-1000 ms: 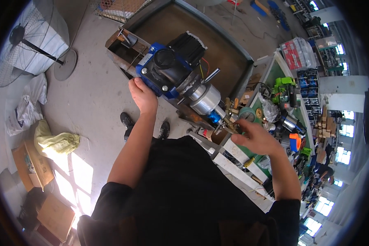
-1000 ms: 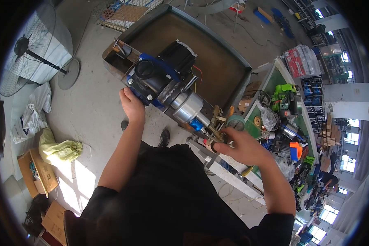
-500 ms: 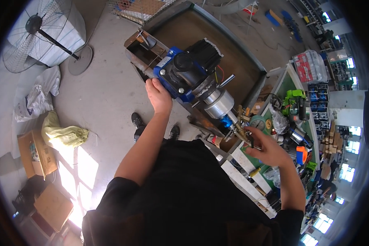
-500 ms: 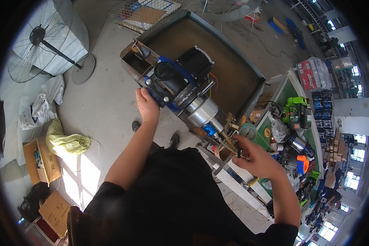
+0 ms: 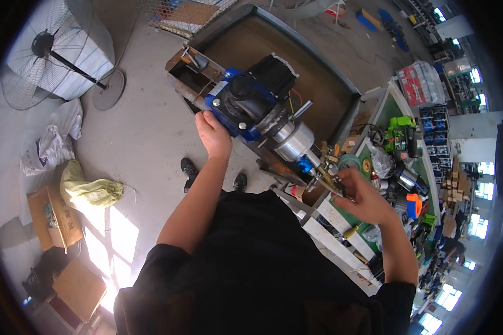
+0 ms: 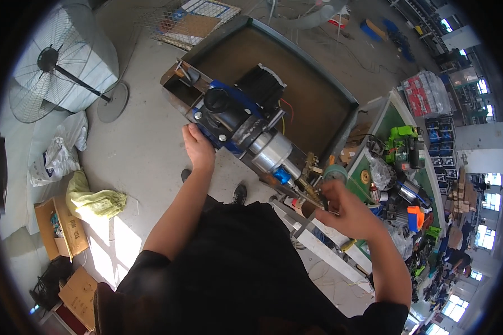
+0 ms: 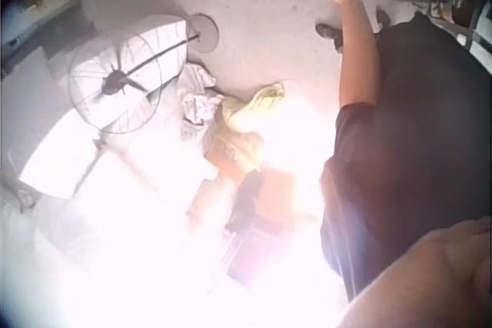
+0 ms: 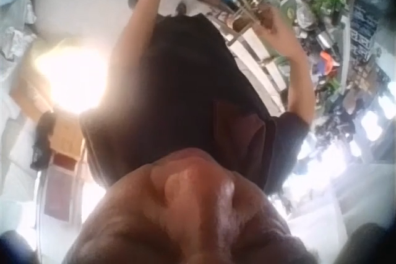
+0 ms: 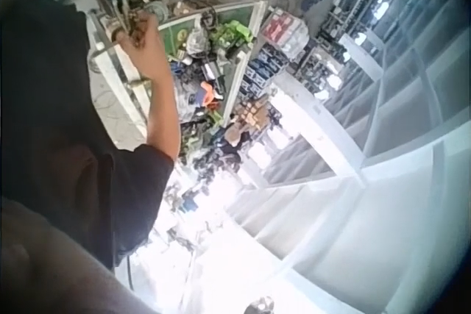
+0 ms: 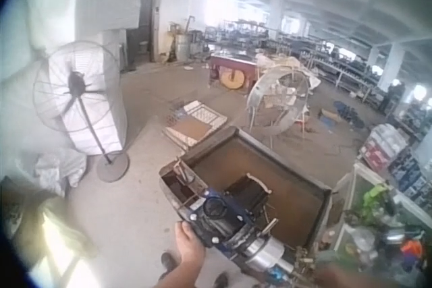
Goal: Inspecting and assembling components of a blue industrial water pump on a workbench.
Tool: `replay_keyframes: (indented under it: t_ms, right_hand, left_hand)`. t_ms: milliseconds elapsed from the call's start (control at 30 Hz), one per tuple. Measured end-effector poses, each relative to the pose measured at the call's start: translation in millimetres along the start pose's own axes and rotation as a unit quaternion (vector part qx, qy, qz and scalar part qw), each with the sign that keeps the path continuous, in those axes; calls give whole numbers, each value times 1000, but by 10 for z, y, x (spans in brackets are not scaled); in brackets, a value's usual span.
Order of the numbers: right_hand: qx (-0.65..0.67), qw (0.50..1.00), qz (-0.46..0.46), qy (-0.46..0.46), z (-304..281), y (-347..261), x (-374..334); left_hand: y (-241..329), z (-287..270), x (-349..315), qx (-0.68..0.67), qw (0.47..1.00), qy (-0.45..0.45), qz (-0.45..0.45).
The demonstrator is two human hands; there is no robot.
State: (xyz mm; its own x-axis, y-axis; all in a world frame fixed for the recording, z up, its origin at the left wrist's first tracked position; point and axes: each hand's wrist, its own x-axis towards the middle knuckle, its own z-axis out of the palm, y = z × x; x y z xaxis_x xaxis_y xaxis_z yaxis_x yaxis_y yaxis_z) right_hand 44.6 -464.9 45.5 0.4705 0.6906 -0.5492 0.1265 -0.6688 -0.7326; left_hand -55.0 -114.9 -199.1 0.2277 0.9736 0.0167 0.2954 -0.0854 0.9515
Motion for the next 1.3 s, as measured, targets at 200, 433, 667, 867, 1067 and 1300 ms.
replay_keyframes:
  t_ms: [200, 433, 667, 867, 1067, 1300]
  right_hand:
    - [-62, 996, 35, -58, -201, -29, -73]
    - [17, 997, 24, -72, -214, 94, -48]
    - [-82, 997, 7, 7, -90, 23, 45]
    - [-72, 996, 16, 46, 1, -107, 73]
    - [-163, 987, -1, 15, 16, -263, 90]
    - [-304, 950, -3, 71, 182, -310, 189]
  left_hand:
    - [-21, 10, -2, -30, 1000, -1, 0]
    - [-6, 4, -7, -41, 999, 0, -3]
    - [-9, -1, -5, -17, 1000, -7, -14]
    - [14, 3, -1, -28, 998, -8, -58]
    - [-32, 21, 11, -41, 998, -2, -46]
    - [83, -9, -20, -77, 996, -7, -39]
